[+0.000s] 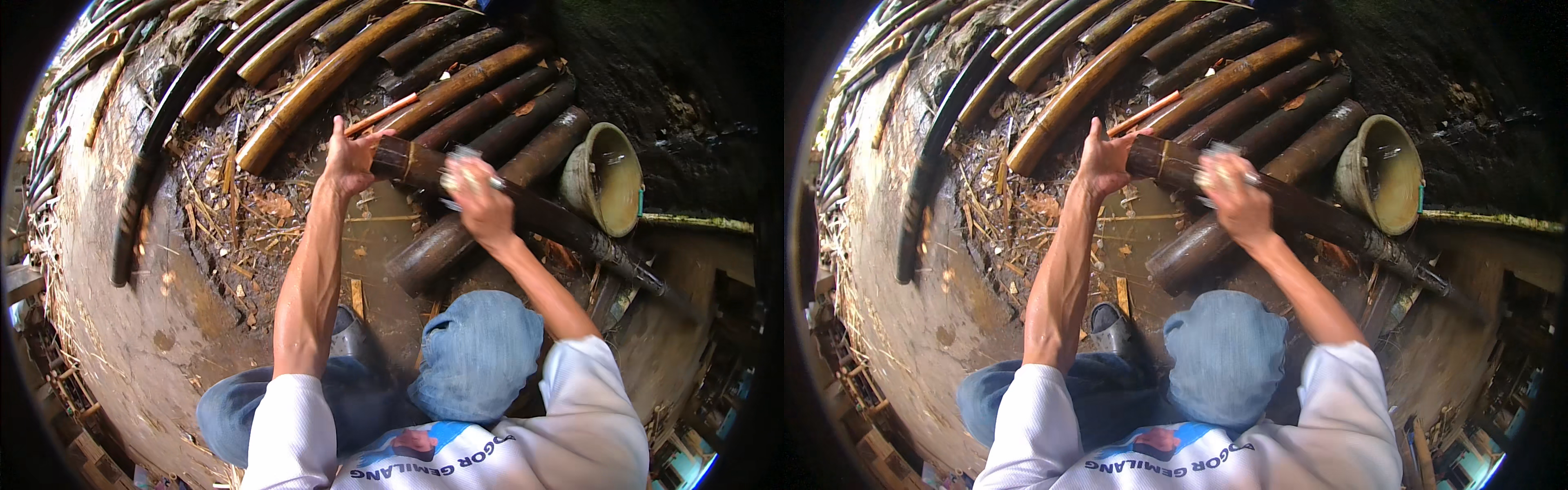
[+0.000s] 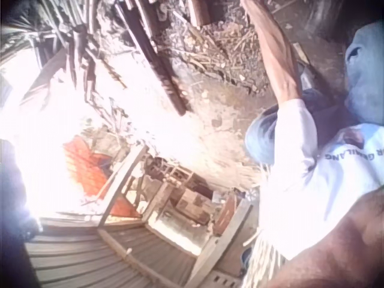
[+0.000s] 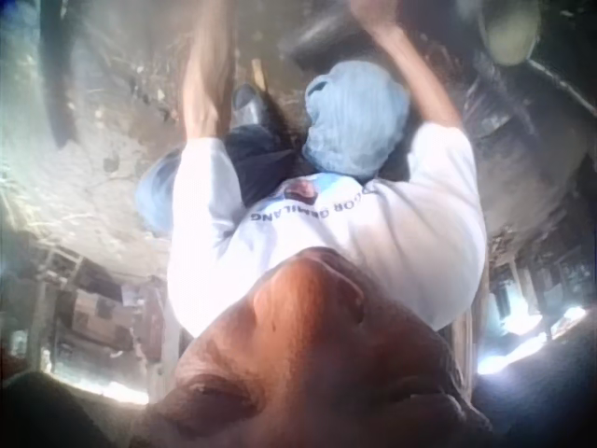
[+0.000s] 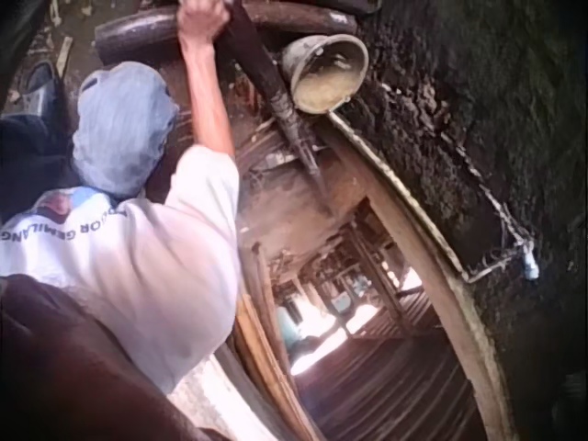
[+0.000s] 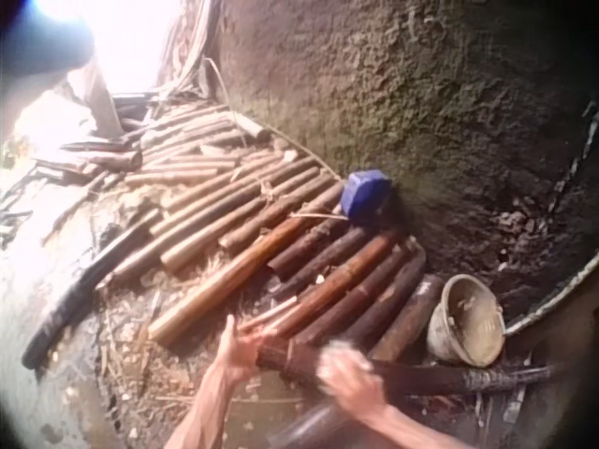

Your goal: The person sits on the ground and scrubs a long bamboo pole using a brush and water from a nearby bucket. They repeatedly dip the brush into the bucket and scrub the pole's surface.

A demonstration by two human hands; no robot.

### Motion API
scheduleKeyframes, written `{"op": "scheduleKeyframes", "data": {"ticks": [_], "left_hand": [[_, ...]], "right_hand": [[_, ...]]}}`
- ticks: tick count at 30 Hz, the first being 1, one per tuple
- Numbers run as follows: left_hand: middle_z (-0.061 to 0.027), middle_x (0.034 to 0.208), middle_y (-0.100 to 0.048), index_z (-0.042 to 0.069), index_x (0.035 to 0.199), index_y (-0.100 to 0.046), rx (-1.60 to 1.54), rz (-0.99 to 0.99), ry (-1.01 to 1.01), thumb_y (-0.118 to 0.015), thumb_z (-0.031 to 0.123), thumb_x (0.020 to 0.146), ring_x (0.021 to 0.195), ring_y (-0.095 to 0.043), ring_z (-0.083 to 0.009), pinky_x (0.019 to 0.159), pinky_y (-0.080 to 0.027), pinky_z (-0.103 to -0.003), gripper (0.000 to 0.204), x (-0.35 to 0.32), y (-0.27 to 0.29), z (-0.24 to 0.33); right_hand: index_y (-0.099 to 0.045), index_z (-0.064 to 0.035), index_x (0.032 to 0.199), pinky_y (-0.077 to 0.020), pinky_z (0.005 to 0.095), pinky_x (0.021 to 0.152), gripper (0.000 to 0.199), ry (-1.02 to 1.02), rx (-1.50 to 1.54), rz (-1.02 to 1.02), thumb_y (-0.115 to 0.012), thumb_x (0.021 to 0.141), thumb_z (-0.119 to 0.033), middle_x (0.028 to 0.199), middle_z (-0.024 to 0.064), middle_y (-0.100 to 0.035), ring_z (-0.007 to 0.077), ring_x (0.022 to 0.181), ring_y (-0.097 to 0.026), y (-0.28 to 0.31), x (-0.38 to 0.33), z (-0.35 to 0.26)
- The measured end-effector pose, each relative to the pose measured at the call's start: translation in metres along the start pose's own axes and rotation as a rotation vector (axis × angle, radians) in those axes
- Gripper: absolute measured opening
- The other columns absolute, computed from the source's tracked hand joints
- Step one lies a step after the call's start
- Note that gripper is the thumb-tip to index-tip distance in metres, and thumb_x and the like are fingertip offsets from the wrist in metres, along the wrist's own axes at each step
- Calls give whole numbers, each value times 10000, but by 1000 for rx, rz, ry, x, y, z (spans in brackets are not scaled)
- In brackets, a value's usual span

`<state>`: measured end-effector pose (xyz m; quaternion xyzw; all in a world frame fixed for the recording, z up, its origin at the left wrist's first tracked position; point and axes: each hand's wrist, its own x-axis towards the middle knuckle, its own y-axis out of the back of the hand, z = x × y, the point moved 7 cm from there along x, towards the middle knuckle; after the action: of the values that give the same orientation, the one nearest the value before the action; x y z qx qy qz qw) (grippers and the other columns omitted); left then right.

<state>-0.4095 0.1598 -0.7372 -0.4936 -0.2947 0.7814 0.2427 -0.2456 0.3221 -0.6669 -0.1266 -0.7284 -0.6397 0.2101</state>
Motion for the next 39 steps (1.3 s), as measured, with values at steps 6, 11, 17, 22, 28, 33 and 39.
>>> {"op": "scheduleKeyframes", "data": {"ticks": [6, 11, 17, 22, 28, 33, 39], "left_hand": [[-214, 1489, -592, -20, 1503, -499, 16, 10, -91, -113, 943, 940, 1414, -522, -336, 1256, -264, -584, 1181, 14, -24, -7], [-259, 1515, -564, -66, 1491, -489, -66, 3, -3, -127, 954, 927, 1414, -526, -364, 1254, -288, -578, 1221, 7, 3, -5], [-259, 1547, -526, -79, 1566, -394, -48, 21, -95, -108, 954, 924, 1435, -499, -374, 1263, -255, -620, 1250, 7, -16, -2], [-225, 1499, -580, -22, 1498, -520, -133, -67, 61, -398, 734, 1050, 1304, -590, -335, 1193, -352, -519, 887, -4, -9, -3], [-91, 1252, -720, 33, 1305, -702, 256, -44, -196, -608, 381, 1048, 1183, -665, -231, 1071, -480, -565, 442, 32, -15, 4], [-101, 1348, -660, 90, 1446, -592, 1031, 136, -441, -383, 423, 1171, 1220, -630, -212, 997, -521, -347, 480, 15, -13, 17], [-114, 1157, -613, 87, 1369, -521, 1295, 185, -719, -206, 603, 1151, 901, -601, -176, 692, -518, -354, 643, 36, 9, 10]], "right_hand": [[-664, -94, 1425, -679, 358, 798, 412, 34, 77, 63, -645, 1031, -214, 1414, 115, -653, 288, 1313, -655, -45, 83, -52], [-633, -88, 1477, -633, 386, 988, 454, 48, 184, -47, -634, 1028, -157, 1494, 106, -629, 343, 1402, -592, -23, 38, -35], [-630, -111, 1486, -572, 406, 1108, 507, 45, 191, -47, -634, 979, -104, 1558, 95, -597, 370, 1449, -548, -59, 78, -64], [-575, -186, 1559, -333, 482, 1299, 645, 68, 127, -65, -614, 942, -1, 1678, 25, -478, 277, 1583, -388, -20, -6, -32], [-534, -118, 1566, -356, 565, 1235, 662, -128, 75, 22, -756, 958, -258, 1523, 138, -516, 347, 1383, -518, -40, 54, -39], [-740, -180, 1300, -582, 465, 1032, 345, -284, 67, 19, -716, 993, -334, 1355, 71, -694, 325, 1179, -699, 13, 16, 33], [-770, -74, 1161, -561, 513, 1016, 288, -439, -230, -43, -612, 1054, -289, 1253, 142, -737, 385, 1209, -674, 58, -114, 158]]}}
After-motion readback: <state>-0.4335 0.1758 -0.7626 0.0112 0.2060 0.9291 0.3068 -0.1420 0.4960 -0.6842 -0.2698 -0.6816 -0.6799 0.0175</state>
